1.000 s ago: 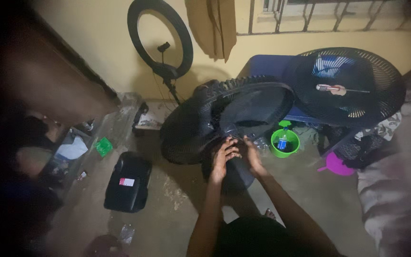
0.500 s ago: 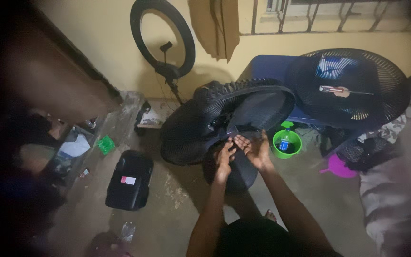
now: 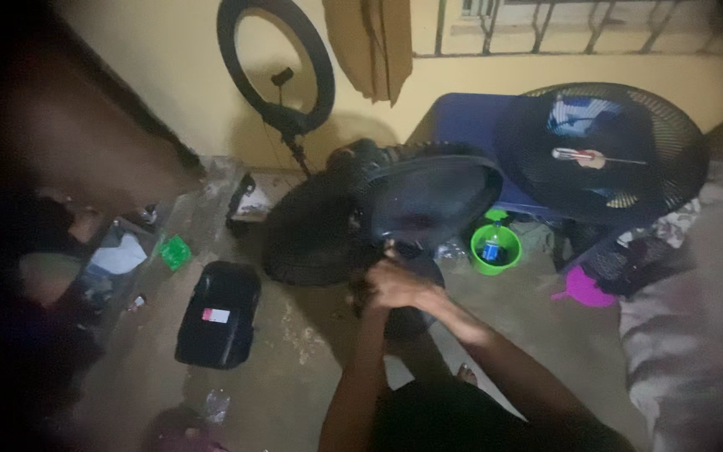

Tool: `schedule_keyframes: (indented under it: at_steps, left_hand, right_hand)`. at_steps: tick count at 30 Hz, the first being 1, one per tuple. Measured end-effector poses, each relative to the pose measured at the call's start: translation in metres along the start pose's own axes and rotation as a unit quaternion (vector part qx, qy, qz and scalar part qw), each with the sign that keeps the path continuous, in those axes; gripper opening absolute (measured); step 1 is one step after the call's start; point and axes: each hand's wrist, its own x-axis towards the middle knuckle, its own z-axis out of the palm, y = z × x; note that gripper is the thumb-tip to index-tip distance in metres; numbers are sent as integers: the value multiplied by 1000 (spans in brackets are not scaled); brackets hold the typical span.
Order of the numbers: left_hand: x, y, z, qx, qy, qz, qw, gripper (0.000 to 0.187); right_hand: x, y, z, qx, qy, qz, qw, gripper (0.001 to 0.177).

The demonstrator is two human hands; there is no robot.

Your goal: The person uses a screwdriver to tighten or loosen screws on the central hub of a black standing fan. They repeatedly adjust the fan head and work on the same area with the tool.

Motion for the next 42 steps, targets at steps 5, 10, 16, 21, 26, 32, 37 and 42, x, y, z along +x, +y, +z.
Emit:
schedule_keyframes:
  at_steps: [5,10,16,21,26,32,37,42]
  left_hand:
    - [2,9,-14,271,183,37,944,54]
    - [73,-39,82,818,474,-242,-217,34]
    - [77,-21,101,738,584,-143,-305,31]
    - [71,-23,90,698,574,-154,-400,42]
    - [72,-20,94,703,570,-160,-393,44]
    - [78,-23,92,718,549,-174,-391,49]
    - [81,-25,91,723,537,-143,-411,48]
    - [82,-12,96,719,552,-132,-401,51]
  right_hand:
    - [0,-14,-7,135,-75,147,977,44]
    - [-8,9,19,334,146,68,929,32]
    - [-18,61,46,381,306,210,847,19]
    - [-24,74,52,381,373,211,819,13]
    - [-26,67,43,402,365,224,809,15]
    - [-20,73,44,390,380,224,808,16]
    - [-13,70,42,360,382,155,837,24]
    - [-7,40,25,344,336,172,860,26]
